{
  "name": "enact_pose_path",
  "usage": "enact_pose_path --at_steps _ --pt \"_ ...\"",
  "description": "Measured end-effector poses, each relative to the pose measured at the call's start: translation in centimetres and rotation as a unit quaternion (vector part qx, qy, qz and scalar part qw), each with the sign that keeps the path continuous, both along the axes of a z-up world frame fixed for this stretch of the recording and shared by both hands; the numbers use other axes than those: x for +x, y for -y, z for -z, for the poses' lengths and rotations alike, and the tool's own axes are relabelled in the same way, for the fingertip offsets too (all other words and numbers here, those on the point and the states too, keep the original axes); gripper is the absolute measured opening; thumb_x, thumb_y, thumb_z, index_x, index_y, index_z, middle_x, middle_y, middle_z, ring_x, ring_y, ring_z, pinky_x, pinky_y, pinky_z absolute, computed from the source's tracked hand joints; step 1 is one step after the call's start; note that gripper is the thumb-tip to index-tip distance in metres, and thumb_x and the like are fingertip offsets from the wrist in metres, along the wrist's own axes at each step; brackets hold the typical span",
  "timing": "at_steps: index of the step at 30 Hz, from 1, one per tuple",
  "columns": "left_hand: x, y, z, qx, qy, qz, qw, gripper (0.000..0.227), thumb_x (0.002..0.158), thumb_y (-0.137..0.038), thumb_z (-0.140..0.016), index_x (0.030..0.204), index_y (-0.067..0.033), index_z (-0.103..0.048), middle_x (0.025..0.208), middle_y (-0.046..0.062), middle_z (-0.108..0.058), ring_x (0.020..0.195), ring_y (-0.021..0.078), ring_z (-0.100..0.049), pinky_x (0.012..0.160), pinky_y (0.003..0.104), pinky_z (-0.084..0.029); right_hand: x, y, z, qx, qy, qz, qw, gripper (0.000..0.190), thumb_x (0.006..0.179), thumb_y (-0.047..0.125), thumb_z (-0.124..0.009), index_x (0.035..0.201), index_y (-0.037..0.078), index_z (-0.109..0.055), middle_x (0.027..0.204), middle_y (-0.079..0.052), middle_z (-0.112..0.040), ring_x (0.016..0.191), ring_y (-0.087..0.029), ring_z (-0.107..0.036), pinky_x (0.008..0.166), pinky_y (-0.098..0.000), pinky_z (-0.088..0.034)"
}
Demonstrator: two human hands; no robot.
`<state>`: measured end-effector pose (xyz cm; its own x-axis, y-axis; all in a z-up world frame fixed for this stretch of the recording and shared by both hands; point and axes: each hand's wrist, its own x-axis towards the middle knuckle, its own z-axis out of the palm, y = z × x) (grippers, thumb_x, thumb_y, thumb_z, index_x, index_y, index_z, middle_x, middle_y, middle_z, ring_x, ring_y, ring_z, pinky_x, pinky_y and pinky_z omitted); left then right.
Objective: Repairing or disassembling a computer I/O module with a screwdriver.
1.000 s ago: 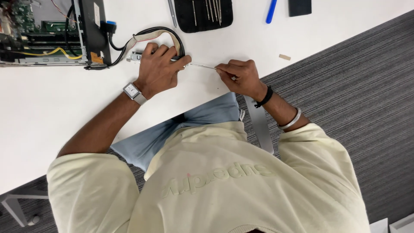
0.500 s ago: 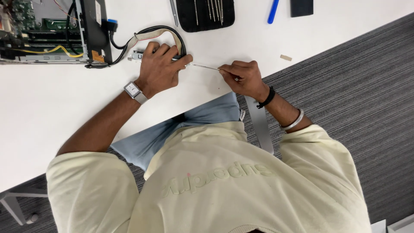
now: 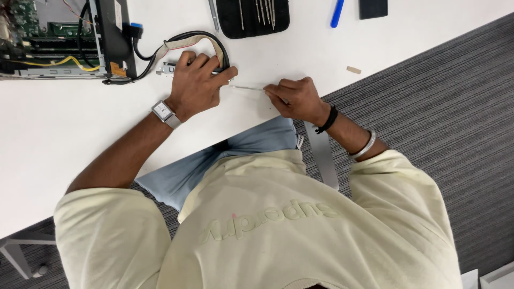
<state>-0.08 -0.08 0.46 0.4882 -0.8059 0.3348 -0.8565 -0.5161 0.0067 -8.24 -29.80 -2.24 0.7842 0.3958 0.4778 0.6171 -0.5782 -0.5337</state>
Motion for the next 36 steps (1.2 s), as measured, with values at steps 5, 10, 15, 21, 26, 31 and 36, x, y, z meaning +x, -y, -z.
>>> enact_pose_path --at_steps 5,10,15,21,26,31,36 --pt "0.1 -0.1 0.2 -0.016 -0.007 0.004 1.000 0.037 0.089 -0.017 -0.078 0.125 -0.0268 -0.072 0.101 -0.001 -0.062 0.090 0.0186 -0.055 0.083 0.039 -0.036 -0.2 -0.1 -0.9 0.002 0.025 0.014 1.000 0.012 0.093 0.001 -0.080 0.104 0.005 -0.078 0.067 0.001 -0.057 0.046 -0.010 -0.048 0.040 -0.0264 -0.037" --pt "0.3 -0.1 0.5 -0.015 -0.003 0.007 1.000 0.035 0.092 -0.016 -0.078 0.124 -0.0274 -0.073 0.098 -0.002 -0.061 0.088 0.0170 -0.054 0.082 0.038 -0.036 -0.3 -0.1 -0.3 0.015 0.121 0.037 0.992 0.019 0.091 -0.001 -0.083 0.108 0.006 -0.076 0.078 0.000 -0.061 0.054 -0.008 -0.054 0.044 -0.0231 -0.042" --pt "0.3 0.0 0.3 -0.014 0.001 0.004 1.000 0.035 0.090 -0.017 -0.078 0.123 -0.0270 -0.072 0.100 -0.001 -0.063 0.089 0.0168 -0.055 0.082 0.037 -0.036 -0.4 0.1 0.2 0.017 0.113 0.035 0.993 0.020 0.090 -0.002 -0.084 0.108 0.005 -0.076 0.077 0.000 -0.060 0.051 -0.007 -0.051 0.042 -0.0225 -0.039" --pt "0.2 0.0 0.1 -0.013 0.000 0.006 1.000 0.036 0.090 -0.017 -0.078 0.124 -0.0268 -0.072 0.098 -0.001 -0.061 0.090 0.0173 -0.056 0.082 0.038 -0.037 -0.3 0.2 0.4 0.020 0.083 0.029 0.996 0.019 0.091 -0.003 -0.083 0.108 0.003 -0.077 0.076 0.000 -0.061 0.049 -0.006 -0.049 0.040 -0.0224 -0.036" --pt "0.2 -0.1 0.3 -0.018 -0.001 0.006 1.000 0.035 0.091 -0.016 -0.078 0.124 -0.0263 -0.072 0.098 -0.001 -0.061 0.091 0.0177 -0.056 0.083 0.039 -0.037 -0.3 0.1 0.4 0.023 0.068 0.024 0.997 0.017 0.091 -0.001 -0.082 0.107 0.002 -0.077 0.074 0.000 -0.061 0.047 -0.007 -0.047 0.040 -0.0226 -0.036" --pt "0.2 0.0 0.1 -0.011 -0.008 0.004 1.000 0.035 0.091 -0.016 -0.078 0.124 -0.0264 -0.073 0.099 -0.001 -0.062 0.090 0.0174 -0.056 0.083 0.039 -0.037 -0.3 0.1 0.6 0.026 0.058 0.022 0.998 0.016 0.091 -0.001 -0.082 0.106 0.002 -0.077 0.072 0.000 -0.061 0.047 -0.007 -0.048 0.039 -0.0225 -0.036" --pt "0.3 0.0 0.4 -0.010 0.000 0.005 1.000 0.035 0.091 -0.016 -0.078 0.124 -0.0266 -0.073 0.099 -0.002 -0.062 0.090 0.0167 -0.056 0.083 0.038 -0.037 -0.3 0.1 0.5 0.027 0.053 0.020 0.998 0.015 0.092 -0.001 -0.082 0.106 0.002 -0.077 0.072 0.000 -0.062 0.047 -0.006 -0.049 0.040 -0.0223 -0.036"
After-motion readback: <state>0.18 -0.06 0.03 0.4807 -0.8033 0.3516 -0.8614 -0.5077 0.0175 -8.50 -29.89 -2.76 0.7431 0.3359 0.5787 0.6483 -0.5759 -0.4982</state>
